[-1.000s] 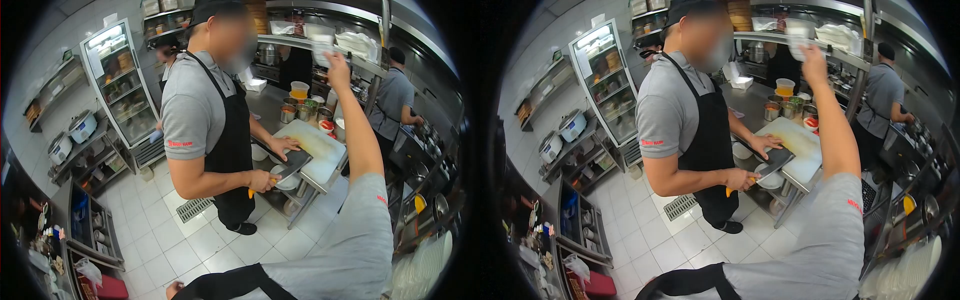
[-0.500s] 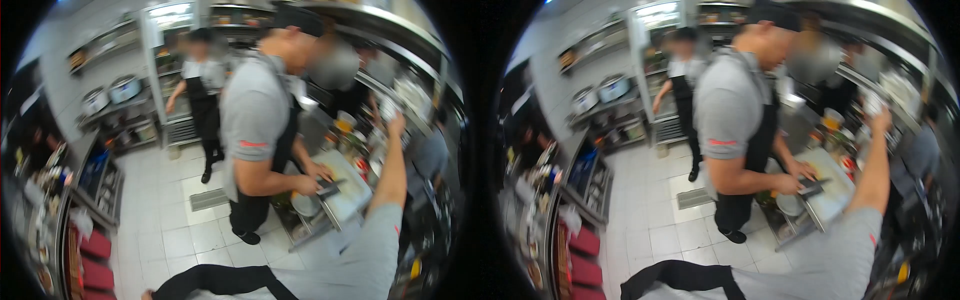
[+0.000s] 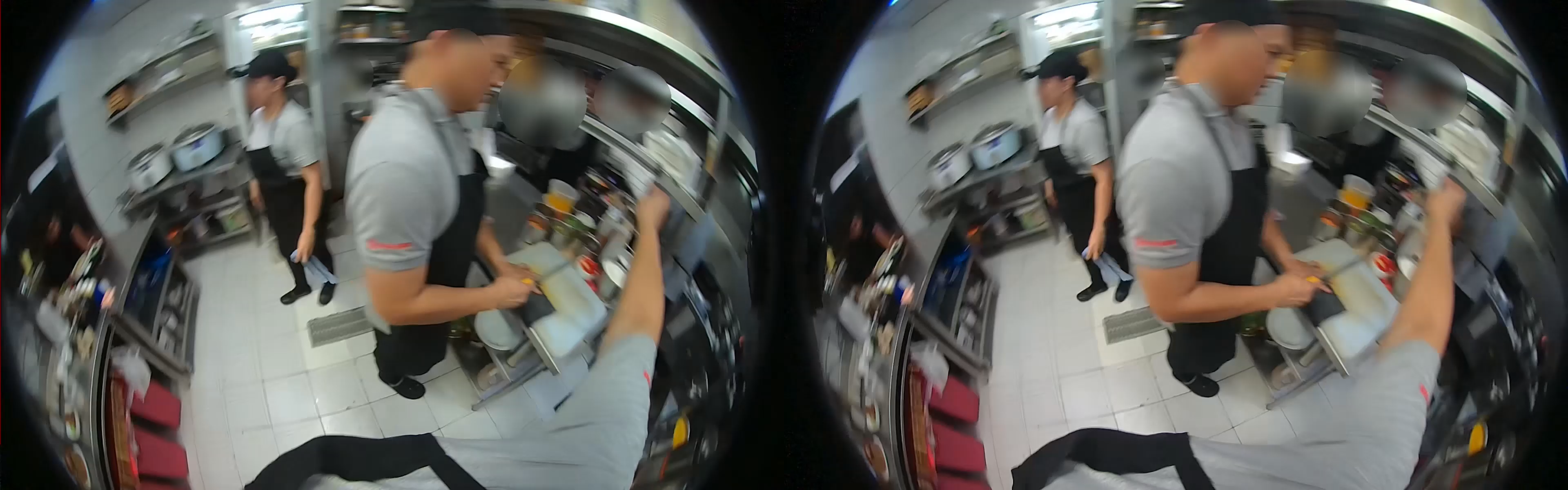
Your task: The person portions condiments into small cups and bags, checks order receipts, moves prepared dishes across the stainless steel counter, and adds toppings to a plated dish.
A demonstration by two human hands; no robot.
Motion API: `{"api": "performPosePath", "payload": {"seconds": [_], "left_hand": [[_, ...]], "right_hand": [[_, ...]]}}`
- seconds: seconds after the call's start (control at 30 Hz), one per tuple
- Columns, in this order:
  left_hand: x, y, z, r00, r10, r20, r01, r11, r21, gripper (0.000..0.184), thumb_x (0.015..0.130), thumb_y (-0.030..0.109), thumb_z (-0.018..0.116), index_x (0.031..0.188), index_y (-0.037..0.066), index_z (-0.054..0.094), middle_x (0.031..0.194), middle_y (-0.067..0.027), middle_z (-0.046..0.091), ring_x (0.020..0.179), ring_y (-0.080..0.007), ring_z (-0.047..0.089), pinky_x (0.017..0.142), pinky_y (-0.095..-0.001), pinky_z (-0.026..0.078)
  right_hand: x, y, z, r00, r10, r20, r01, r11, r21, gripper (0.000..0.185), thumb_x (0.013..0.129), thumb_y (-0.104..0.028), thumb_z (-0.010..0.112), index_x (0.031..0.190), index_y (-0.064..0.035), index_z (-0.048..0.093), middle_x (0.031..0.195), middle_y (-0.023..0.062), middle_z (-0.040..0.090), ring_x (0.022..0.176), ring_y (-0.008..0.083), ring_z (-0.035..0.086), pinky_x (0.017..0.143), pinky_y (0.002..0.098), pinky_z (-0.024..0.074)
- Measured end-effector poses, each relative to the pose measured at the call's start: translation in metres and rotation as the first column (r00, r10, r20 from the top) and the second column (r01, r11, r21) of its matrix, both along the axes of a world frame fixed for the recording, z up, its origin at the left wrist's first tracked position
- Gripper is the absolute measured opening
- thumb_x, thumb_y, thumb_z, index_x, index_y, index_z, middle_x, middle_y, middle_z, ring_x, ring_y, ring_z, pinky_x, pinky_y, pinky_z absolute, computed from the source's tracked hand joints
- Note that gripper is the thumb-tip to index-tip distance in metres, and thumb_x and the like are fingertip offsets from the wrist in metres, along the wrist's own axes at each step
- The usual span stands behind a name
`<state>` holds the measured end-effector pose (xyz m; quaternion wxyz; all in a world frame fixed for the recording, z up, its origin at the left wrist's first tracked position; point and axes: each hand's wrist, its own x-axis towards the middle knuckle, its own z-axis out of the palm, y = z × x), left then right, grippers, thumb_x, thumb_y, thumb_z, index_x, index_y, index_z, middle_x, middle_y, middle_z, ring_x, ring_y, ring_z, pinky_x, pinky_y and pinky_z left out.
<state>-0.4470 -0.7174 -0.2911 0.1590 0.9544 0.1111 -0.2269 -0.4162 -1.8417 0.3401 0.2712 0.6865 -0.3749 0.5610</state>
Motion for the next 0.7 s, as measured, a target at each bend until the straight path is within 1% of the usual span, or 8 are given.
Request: {"api": "performPosePath", "payload": {"seconds": [0.03, 0.07, 0.1, 0.13, 0.17, 0.27, 0.4, 0.7], "left_hand": [[-0.010, 0.003, -0.008, 1.000, 0.003, 0.014, -0.003, 1.000, 0.001, 0.039, 0.071, 0.037, 0.071, 0.096, 0.008, 0.064, 0.090, -0.0147, 0.066, 0.083, -0.0299, 0.063, 0.073, -0.0377, 0.050], [-0.012, 0.011, -0.015, 0.999, -0.010, 0.034, 0.010, 1.000, 0.008, 0.041, 0.070, 0.039, 0.072, 0.095, 0.007, 0.065, 0.091, -0.0147, 0.066, 0.084, -0.0298, 0.063, 0.074, -0.0373, 0.050], [-0.010, 0.021, -0.024, 0.998, -0.016, 0.059, 0.015, 1.000, 0.018, 0.043, 0.070, 0.041, 0.074, 0.094, 0.006, 0.065, 0.092, -0.0147, 0.066, 0.085, -0.0297, 0.063, 0.074, -0.0370, 0.050], [-0.009, 0.032, -0.034, 0.993, 0.073, -0.097, -0.078, 0.996, -0.048, 0.060, 0.065, 0.054, 0.073, 0.103, 0.009, 0.063, 0.102, -0.0150, 0.065, 0.098, -0.0326, 0.060, 0.083, -0.0402, 0.048], [-0.001, 0.024, 0.013, 0.990, 0.072, -0.118, -0.085, 0.990, -0.111, 0.058, 0.066, 0.051, 0.074, 0.104, 0.010, 0.062, 0.100, -0.0138, 0.065, 0.094, -0.0305, 0.061, 0.081, -0.0385, 0.049], [-0.003, 0.035, 0.022, 0.982, 0.151, -0.117, -0.170, 0.970, -0.174, 0.050, 0.066, 0.048, 0.074, 0.104, 0.017, 0.063, 0.099, -0.0134, 0.065, 0.095, -0.0287, 0.061, 0.082, -0.0374, 0.048], [-0.009, 0.065, 0.026, 0.981, 0.139, -0.133, -0.173, 0.937, -0.303, 0.039, 0.067, 0.040, 0.072, 0.096, 0.015, 0.064, 0.094, -0.0081, 0.066, 0.091, -0.0257, 0.062, 0.080, -0.0365, 0.048], [-0.016, 0.221, 0.033, 0.962, 0.044, -0.271, -0.117, 0.958, -0.261, 0.048, 0.067, 0.043, 0.072, 0.108, 0.020, 0.061, 0.094, -0.0118, 0.066, 0.090, -0.0306, 0.062, 0.080, -0.0404, 0.047]], "right_hand": [[-0.005, 0.015, -0.007, 0.966, 0.214, 0.145, -0.241, 0.948, 0.207, 0.038, 0.074, -0.010, 0.056, 0.111, -0.0093, 0.064, 0.098, 0.0191, 0.065, 0.087, 0.0337, 0.062, 0.079, 0.0417, 0.0470], [-0.018, 0.129, -0.002, 0.957, 0.191, 0.218, -0.266, 0.879, 0.397, 0.035, 0.076, -0.014, 0.059, 0.110, -0.0095, 0.065, 0.095, 0.0175, 0.067, 0.082, 0.0301, 0.065, 0.073, 0.0389, 0.0491], [-0.044, 0.114, -0.029, 0.981, 0.082, 0.173, -0.125, 0.958, 0.258, 0.031, 0.080, -0.018, 0.059, 0.108, -0.0084, 0.065, 0.094, 0.0151, 0.067, 0.082, 0.0275, 0.065, 0.073, 0.0367, 0.0502], [-0.064, 0.129, -0.053, 0.915, 0.207, 0.346, -0.330, 0.877, 0.348, 0.028, 0.085, -0.018, 0.056, 0.109, -0.0077, 0.065, 0.096, 0.0129, 0.068, 0.082, 0.0249, 0.066, 0.073, 0.0353, 0.0511], [-0.064, 0.140, -0.074, 0.857, 0.308, 0.412, -0.438, 0.857, 0.271, 0.028, 0.085, -0.018, 0.056, 0.109, -0.0077, 0.065, 0.097, 0.0128, 0.067, 0.082, 0.0246, 0.065, 0.073, 0.0352, 0.0511], [-0.029, 0.263, -0.158, 0.723, 0.548, 0.421, -0.639, 0.762, 0.104, 0.028, 0.085, -0.016, 0.055, 0.110, -0.0077, 0.063, 0.098, 0.0124, 0.066, 0.082, 0.0239, 0.065, 0.072, 0.0350, 0.0511], [0.072, 0.441, -0.284, 0.547, 0.766, 0.337, -0.826, 0.430, 0.364, 0.028, 0.085, -0.014, 0.054, 0.111, -0.0077, 0.060, 0.099, 0.0119, 0.065, 0.082, 0.0229, 0.064, 0.071, 0.0347, 0.0510], [0.228, 0.763, -0.534, 0.332, 0.874, 0.354, -0.379, -0.219, 0.899, 0.030, 0.084, -0.009, 0.053, 0.114, -0.0076, 0.055, 0.102, 0.0108, 0.062, 0.082, 0.0207, 0.062, 0.069, 0.0340, 0.0508]]}}
